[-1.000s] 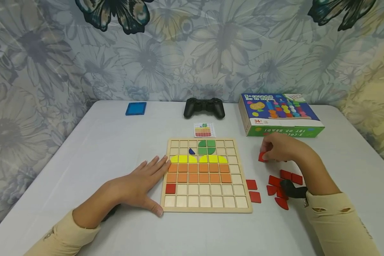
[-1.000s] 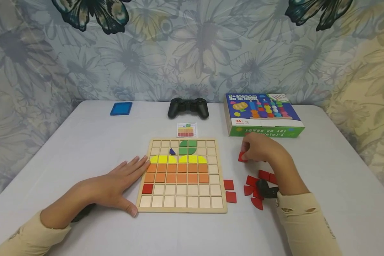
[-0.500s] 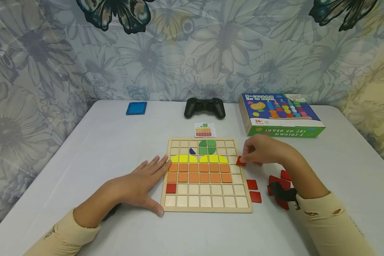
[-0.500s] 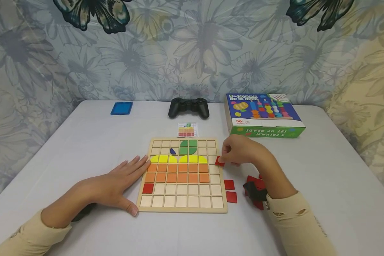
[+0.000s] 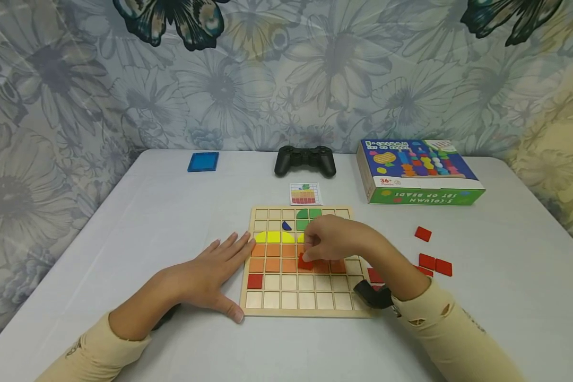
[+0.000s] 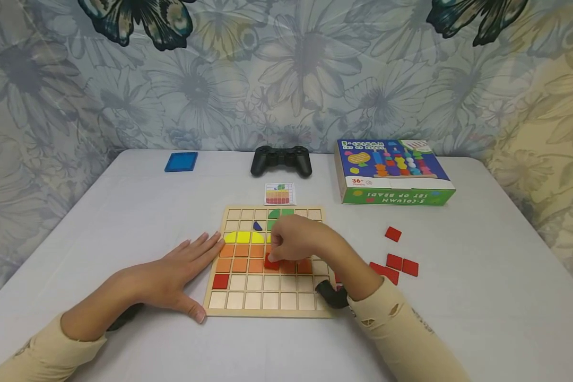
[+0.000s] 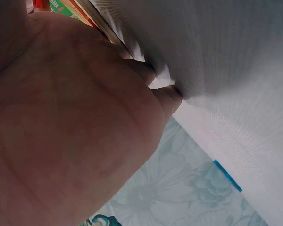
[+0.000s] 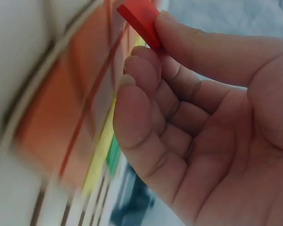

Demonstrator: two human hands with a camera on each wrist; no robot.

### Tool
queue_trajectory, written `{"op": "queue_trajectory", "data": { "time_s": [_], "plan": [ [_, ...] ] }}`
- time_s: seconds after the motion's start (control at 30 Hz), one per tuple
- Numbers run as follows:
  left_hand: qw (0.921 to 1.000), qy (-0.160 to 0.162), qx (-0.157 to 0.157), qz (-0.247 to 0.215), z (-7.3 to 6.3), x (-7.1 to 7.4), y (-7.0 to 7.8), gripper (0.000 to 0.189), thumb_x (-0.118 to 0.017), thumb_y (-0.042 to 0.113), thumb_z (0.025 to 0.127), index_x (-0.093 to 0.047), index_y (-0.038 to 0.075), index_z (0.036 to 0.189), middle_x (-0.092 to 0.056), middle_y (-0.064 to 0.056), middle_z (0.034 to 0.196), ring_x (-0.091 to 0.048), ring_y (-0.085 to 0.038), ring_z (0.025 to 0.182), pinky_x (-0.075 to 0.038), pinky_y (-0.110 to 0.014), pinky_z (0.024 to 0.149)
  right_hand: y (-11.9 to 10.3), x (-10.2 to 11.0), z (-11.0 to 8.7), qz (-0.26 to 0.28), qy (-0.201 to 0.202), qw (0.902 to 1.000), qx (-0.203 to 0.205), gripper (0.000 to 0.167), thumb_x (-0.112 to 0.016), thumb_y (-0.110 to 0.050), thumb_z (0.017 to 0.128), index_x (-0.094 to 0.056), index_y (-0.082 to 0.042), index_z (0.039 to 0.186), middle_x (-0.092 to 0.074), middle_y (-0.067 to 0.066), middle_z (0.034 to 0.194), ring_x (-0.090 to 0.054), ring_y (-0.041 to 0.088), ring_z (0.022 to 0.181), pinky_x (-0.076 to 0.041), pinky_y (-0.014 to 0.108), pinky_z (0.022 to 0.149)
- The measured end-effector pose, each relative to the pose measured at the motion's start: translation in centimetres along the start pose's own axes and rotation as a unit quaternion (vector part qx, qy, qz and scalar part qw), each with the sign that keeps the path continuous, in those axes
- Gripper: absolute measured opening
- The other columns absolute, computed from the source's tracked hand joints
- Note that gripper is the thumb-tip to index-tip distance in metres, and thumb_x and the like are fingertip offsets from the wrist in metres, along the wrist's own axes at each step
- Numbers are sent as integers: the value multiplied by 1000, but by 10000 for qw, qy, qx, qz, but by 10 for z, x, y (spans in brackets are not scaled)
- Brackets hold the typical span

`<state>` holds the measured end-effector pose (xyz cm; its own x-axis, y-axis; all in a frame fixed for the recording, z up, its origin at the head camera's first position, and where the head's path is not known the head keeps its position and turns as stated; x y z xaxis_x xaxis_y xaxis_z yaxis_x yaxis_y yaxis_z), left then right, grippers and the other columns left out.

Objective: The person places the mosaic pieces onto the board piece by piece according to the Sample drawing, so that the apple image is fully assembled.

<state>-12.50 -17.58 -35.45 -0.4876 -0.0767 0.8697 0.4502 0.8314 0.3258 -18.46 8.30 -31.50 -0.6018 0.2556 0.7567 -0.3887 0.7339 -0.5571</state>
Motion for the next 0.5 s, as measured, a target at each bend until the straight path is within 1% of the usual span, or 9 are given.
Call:
{"op": "queue_trajectory", "data": {
  "time_s": [0.17,0.23,0.37,0.5],
  "plan": [
    [9998,48,-158,-83,-2,1,-1,136,-73,80,63,-8,14,163,2,-4,168,5,-29,152,-3,-54,120,-28,-18,17,-277,-93,9992,259,22,-78,-16,89,-65,-15,72,-59,-4,68,-52,13,64,-43,28,59],
    [9998,39,-177,-74,-2,1,-1,136,-72,80,63,-7,15,163,2,-3,168,5,-28,152,-3,-53,120,-38,-25,21,-369,-100,9986,360,23,-78,-16,88,-65,-16,70,-60,-6,67,-53,12,64,-43,28,58],
    [9998,38,-183,-38,-2,1,-2,136,-71,81,63,-6,16,163,4,-1,168,7,-27,152,-2,-52,120,-53,-35,26,-578,-88,9979,267,24,-78,-14,88,-65,-17,68,-61,-6,65,-54,13,62,-44,28,57],
    [9997,44,-233,-46,-3,1,-3,135,-70,81,63,-6,16,163,3,-2,168,7,-28,152,-2,-53,120,-60,-42,26,-905,2,9957,180,27,-77,-11,88,-63,-17,65,-59,-6,61,-54,12,59,-44,27,54]
  ]
}}
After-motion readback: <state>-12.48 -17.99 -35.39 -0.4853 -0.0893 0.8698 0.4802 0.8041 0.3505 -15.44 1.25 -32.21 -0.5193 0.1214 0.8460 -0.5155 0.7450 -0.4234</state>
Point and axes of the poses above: each hand's wrist, its own z-axis towards the middle knuckle, its own x-axis out of the back of the hand, y = z × x, the point moved 2 cm from there along z, towards the middle knuckle
